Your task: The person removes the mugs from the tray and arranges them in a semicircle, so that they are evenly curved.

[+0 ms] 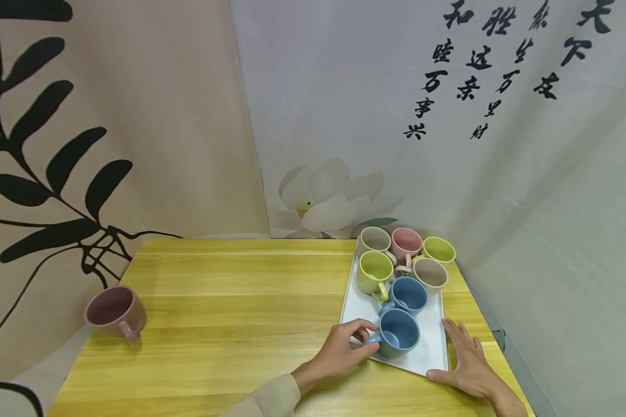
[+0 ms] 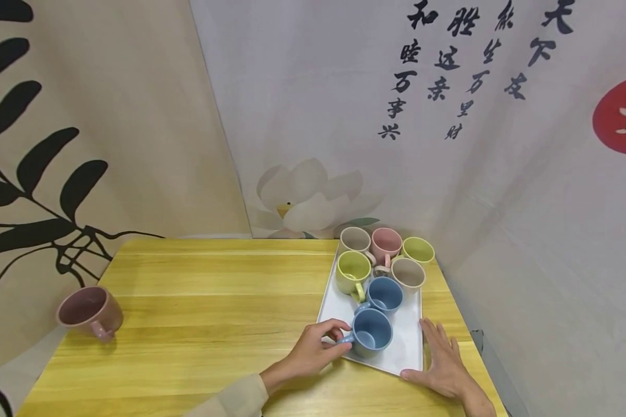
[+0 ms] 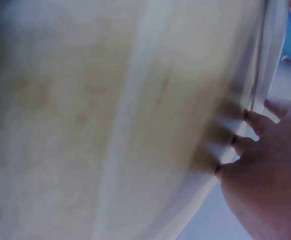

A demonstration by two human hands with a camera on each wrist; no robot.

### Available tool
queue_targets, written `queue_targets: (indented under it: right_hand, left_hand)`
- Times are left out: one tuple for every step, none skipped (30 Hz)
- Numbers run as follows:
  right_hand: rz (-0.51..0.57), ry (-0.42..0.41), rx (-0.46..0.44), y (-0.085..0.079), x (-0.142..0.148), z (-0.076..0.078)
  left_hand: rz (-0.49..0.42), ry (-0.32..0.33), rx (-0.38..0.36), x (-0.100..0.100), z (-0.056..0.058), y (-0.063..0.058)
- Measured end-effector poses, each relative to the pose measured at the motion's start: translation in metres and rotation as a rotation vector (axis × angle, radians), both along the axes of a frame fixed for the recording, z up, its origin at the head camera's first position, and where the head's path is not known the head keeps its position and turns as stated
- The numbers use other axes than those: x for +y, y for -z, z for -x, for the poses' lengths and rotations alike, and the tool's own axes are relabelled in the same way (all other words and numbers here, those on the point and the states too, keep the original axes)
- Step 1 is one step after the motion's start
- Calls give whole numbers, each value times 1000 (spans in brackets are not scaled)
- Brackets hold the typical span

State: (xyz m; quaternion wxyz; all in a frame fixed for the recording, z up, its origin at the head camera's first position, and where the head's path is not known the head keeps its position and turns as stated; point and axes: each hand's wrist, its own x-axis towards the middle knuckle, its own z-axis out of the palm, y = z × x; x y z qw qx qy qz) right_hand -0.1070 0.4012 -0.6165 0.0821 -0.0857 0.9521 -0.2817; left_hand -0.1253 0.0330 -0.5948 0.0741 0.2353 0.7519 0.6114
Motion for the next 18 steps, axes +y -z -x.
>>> queue_targets:
  right_hand:
    - [3,-1,2,0,0,0]
    - [7,-1,1,0,0,0]
    - [10,0,2,0,0,0]
    - [13,-1,3,0,0,-1]
    - [16,-2,4,0,0,-1]
    - [16,-2,5,-1,0,-1]
    - [20,-3,5,-1,0,-1]
    - [21,-3,3,-1,0,-1]
    - [22,-2,3,-1,0,-2]
    - [23,-2,2,-1,0,-2]
    - [27,-2,2,0,1,-1]
    - [28,-2,2,0,1,-1]
    - [29,-1,1,0,1,-1]
    - [30,-2,1,1,1,-1]
    - [30,-2,2,1,2,-1]
    - [29,-2,4,2,2,-1]
    - [28,-3,5,2,2,-1]
    - [25,-2,5,2,2,-1]
  left_hand:
    - [5,-12,23,1,0,0]
    - [9,-25,41,2,-1,1]
    - [14,-39,59,2,-1,1]
    - [19,-54,73,3,-2,1]
    - [20,-66,77,4,-2,1]
    - [20,-80,78,5,-3,2]
    - [17,-91,71,6,-3,2]
    - [13,-102,61,7,-4,2]
    - [9,-112,54,8,-4,2]
    - [5,-122,45,9,-4,2]
    - [1,-132,38,10,-5,1]
    - [-2,-140,32,10,-5,1]
    - [-4,-146,25,11,-5,1]
    - [-4,-153,15,11,-6,0]
    - [-6,-159,6,12,-6,0]
    - [-7,-164,-5,12,-6,0]
    - [-9,-168,-15,12,-6,0]
    - [-12,-171,-25,13,-7,-1]
